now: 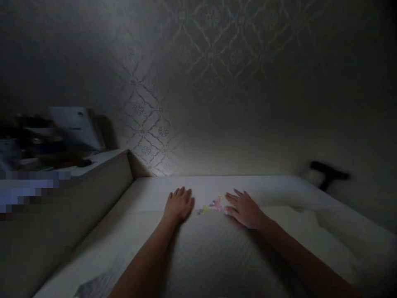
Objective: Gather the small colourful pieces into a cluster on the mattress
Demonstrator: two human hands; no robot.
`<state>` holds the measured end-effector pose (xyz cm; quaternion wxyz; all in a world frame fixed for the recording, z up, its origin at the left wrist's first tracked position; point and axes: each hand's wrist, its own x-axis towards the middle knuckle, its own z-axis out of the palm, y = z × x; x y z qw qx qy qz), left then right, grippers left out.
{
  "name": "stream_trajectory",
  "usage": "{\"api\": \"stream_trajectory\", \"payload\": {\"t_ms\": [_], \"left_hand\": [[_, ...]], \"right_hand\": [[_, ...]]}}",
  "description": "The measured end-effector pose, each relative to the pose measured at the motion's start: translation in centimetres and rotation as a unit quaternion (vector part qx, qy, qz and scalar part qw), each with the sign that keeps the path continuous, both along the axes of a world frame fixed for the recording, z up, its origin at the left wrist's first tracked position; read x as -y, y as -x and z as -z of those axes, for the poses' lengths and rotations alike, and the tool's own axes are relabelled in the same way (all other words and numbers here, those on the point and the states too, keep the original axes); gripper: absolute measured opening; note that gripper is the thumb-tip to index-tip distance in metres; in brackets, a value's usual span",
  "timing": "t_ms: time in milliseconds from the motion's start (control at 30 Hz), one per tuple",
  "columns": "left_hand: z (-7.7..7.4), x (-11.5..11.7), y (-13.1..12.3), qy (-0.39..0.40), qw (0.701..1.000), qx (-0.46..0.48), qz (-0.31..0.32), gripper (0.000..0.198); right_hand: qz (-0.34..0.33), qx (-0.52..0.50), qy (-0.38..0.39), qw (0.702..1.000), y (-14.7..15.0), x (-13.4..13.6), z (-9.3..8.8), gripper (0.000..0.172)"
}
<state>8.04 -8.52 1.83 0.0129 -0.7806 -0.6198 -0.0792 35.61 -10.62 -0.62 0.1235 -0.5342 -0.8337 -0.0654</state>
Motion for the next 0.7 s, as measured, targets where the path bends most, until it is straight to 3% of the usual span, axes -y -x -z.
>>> {"api": "stream_trajectory", "payload": {"t_ms": [133,233,367,500,700], "left_hand": [[0.4,-0.2,0.1,-0.002,1.0,0.0,-0.001,0.052],[0.7,-0.5,0.3,-0.007,1.0,0.004,-0.001,0.05],[0.8,-0.6,0.4,-0.008,1.0,0.006,0.002,0.05],[0.8,-0.6,0.5,-0.007,1.0,0.001,0.003,0.052],[0.6,-0.6,0.4,0.001,1.0,-0.007,0.0,0.052]], "right_hand": [[0.025,0.021,-0.041,0.999,-3.8,-1.0,0.3,0.033],[0.12,0.031,-0.039,0.992,-7.8,-2.6,0.6,0.029],[0.231,0.017,-0.033,0.972,-12.3,-4.5,0.7,0.037],[0.269,-0.013,-0.038,0.962,-14.0,-5.2,0.9,0.041],[0.26,-0.072,-0.085,0.959,-14.4,-5.8,1.8,0.034]]}}
